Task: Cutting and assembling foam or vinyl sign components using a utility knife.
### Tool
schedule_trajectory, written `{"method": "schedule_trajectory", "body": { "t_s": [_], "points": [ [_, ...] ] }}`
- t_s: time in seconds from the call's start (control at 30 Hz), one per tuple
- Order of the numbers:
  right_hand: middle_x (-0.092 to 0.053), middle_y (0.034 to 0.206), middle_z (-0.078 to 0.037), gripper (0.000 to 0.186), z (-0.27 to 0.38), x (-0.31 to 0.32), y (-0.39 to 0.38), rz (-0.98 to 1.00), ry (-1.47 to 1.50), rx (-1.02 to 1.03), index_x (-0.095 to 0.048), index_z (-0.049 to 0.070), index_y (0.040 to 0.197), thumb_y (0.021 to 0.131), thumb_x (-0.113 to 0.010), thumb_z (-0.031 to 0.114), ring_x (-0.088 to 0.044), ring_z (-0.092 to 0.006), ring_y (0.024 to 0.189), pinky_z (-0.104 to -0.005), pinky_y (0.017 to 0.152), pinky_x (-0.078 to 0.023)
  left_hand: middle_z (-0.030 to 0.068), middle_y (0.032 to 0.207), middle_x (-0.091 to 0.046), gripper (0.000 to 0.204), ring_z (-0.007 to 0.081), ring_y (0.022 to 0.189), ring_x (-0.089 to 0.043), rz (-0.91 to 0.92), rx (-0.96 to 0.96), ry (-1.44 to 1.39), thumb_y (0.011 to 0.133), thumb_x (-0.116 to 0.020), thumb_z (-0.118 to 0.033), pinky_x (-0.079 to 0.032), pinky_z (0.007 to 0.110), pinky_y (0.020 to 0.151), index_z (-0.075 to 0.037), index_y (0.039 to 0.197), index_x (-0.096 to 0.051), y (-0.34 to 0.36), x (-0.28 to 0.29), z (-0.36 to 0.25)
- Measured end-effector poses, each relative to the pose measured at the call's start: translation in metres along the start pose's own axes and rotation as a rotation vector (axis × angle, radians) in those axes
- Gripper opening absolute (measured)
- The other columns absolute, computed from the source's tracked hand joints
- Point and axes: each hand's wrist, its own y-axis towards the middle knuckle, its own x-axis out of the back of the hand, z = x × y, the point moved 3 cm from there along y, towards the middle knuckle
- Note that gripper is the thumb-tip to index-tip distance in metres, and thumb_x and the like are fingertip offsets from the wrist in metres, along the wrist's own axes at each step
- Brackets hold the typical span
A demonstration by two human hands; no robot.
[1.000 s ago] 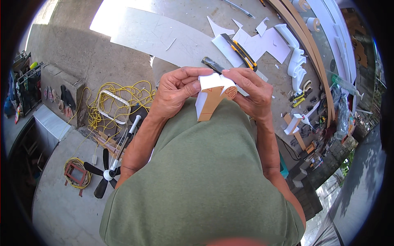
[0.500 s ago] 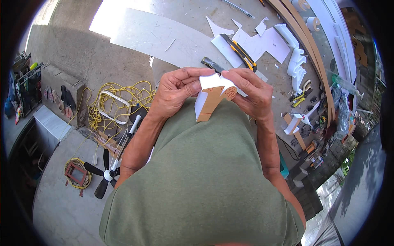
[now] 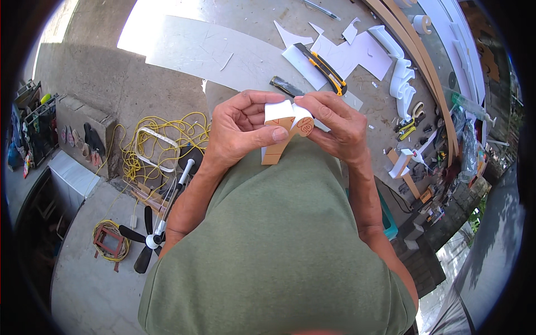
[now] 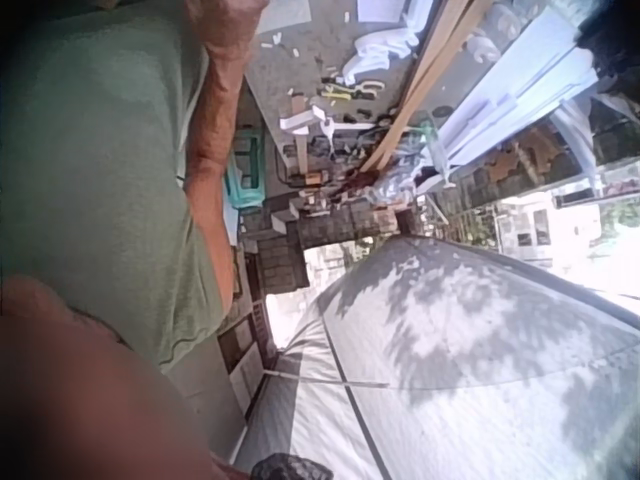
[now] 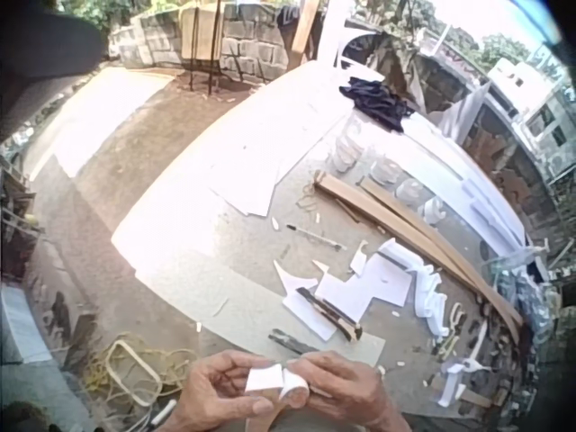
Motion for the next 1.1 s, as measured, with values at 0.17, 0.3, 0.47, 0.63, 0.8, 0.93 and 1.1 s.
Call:
{"method": "schedule_trajectory", "body": {
  "t_s": [0.17,0.3,0.47,0.63,0.8,0.93,1.1],
  "points": [
    [-0.069,0.105,-0.008,0.051,0.001,-0.001,-0.002,-0.017,-0.017,0.003,-0.068,0.006,0.118,0.069,-0.082,0.002,-0.07,-0.0196,0.086,-0.0292,0.072,-0.06,0.0217,0.114,-0.069,0.056,0.0216,0.104,-0.069,0.022,-0.031,-0.048,0.076,-0.082,-0.005,-0.056,0.032,0.092,0.009,0.125,-0.057,0.0,0.003,0.002],
    [-0.069,0.105,-0.007,0.05,0.0,-0.002,-0.001,-0.026,-0.011,0.014,-0.069,0.007,0.118,0.069,-0.081,0.002,-0.07,-0.0197,0.085,-0.0295,0.072,-0.06,0.0199,0.114,-0.069,0.061,0.0202,0.104,-0.068,0.003,-0.013,-0.049,0.074,-0.085,-0.014,-0.054,0.032,0.094,0.009,0.124,-0.058,0.001,0.003,0.002],
    [-0.069,0.105,-0.007,0.05,-0.002,-0.002,-0.002,-0.025,0.014,0.008,-0.068,0.008,0.118,0.07,-0.081,0.001,-0.07,-0.0199,0.086,-0.0297,0.072,-0.06,0.0199,0.112,-0.07,0.06,0.0201,0.103,-0.069,-0.004,-0.009,-0.018,0.074,-0.084,-0.014,-0.054,0.032,0.094,0.009,0.124,-0.058,0.001,0.006,0.003],
    [-0.068,0.104,-0.008,0.056,-0.01,-0.005,0.0,0.038,0.177,-0.177,-0.065,0.007,0.126,0.072,-0.083,0.007,-0.068,-0.0158,0.082,-0.0275,0.074,-0.058,0.0199,0.112,-0.07,0.059,0.0198,0.101,-0.069,-0.044,-0.018,-0.056,0.075,-0.083,-0.013,-0.054,0.031,0.093,0.01,0.124,-0.059,0.004,0.01,0.006],
    [-0.067,0.107,-0.009,0.059,-0.021,-0.002,-0.005,0.016,0.71,-0.488,-0.062,0.003,0.129,0.078,-0.083,0.023,-0.066,-0.015,0.087,-0.0284,0.078,-0.057,0.0197,0.109,-0.071,0.061,0.0194,0.099,-0.07,-0.063,-0.157,0.059,0.073,-0.084,-0.015,-0.054,0.03,0.09,0.01,0.123,-0.06,0.004,0.014,-0.003],
    [-0.065,0.102,-0.009,0.06,-0.01,-0.006,-0.004,-0.007,0.85,-0.491,-0.062,0.0,0.128,0.081,-0.082,0.031,-0.065,-0.0148,0.09,-0.028,0.081,-0.057,0.0195,0.108,-0.071,0.062,0.0193,0.098,-0.07,-0.06,-0.242,0.084,0.071,-0.086,-0.017,-0.054,0.03,0.089,0.01,0.122,-0.061,0.005,0.014,-0.005],
    [-0.064,0.097,-0.007,0.058,0.001,-0.008,-0.001,-0.043,0.739,-0.472,-0.064,-0.001,0.123,0.079,-0.085,0.029,-0.064,-0.0138,0.085,-0.0264,0.077,-0.055,0.023,0.112,-0.069,0.056,0.0231,0.105,-0.069,0.042,-0.328,0.044,0.074,-0.081,0.002,-0.055,0.034,0.094,0.011,0.124,-0.058,0.004,0.015,-0.006]
  ]
}}
